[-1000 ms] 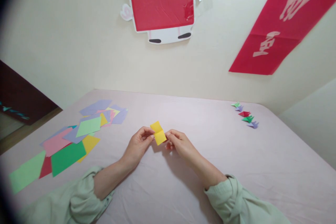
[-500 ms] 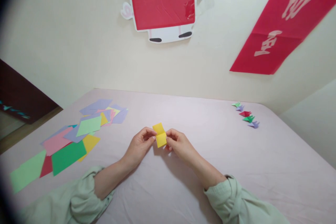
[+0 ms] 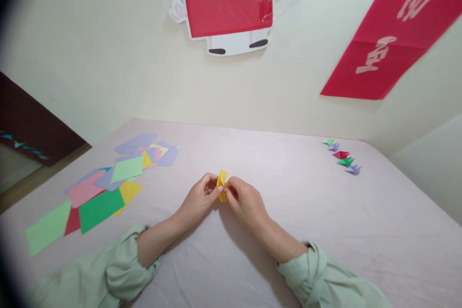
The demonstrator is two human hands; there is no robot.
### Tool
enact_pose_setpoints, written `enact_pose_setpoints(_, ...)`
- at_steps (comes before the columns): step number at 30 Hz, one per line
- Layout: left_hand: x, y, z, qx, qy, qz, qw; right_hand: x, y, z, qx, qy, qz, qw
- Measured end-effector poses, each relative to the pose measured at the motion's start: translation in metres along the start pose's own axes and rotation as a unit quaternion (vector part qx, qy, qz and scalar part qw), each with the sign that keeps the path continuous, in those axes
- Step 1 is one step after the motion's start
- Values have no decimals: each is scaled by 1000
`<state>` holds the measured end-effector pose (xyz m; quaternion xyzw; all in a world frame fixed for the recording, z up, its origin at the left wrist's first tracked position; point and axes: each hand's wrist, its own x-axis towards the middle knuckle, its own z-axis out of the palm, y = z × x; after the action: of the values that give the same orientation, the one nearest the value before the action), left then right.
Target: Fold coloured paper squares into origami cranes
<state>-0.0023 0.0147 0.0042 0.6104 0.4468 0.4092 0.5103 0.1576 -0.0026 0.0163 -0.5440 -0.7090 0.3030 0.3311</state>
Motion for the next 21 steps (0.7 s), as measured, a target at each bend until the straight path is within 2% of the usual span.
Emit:
enact_pose_setpoints(4,4,-6,-4,-37,41,-26,998,2,5,-1,75,24,42,996)
enact_pose_setpoints(7,5,-6,-5,-60,51,-35,996,5,10,-1,161,11,78,984)
enact_pose_setpoints(11,3,-2,-5,-84,29,-44,995,7,11,-1,236,-10,88,968)
enact_pose_setpoints(17,4,0,-6,-138,-1,-78,987,8,7,-3,270,-22,86,959)
enact_pose_setpoints(21,6,-2,-6,-151,-10,-74,986,8,6,-2,273,-36,79,958)
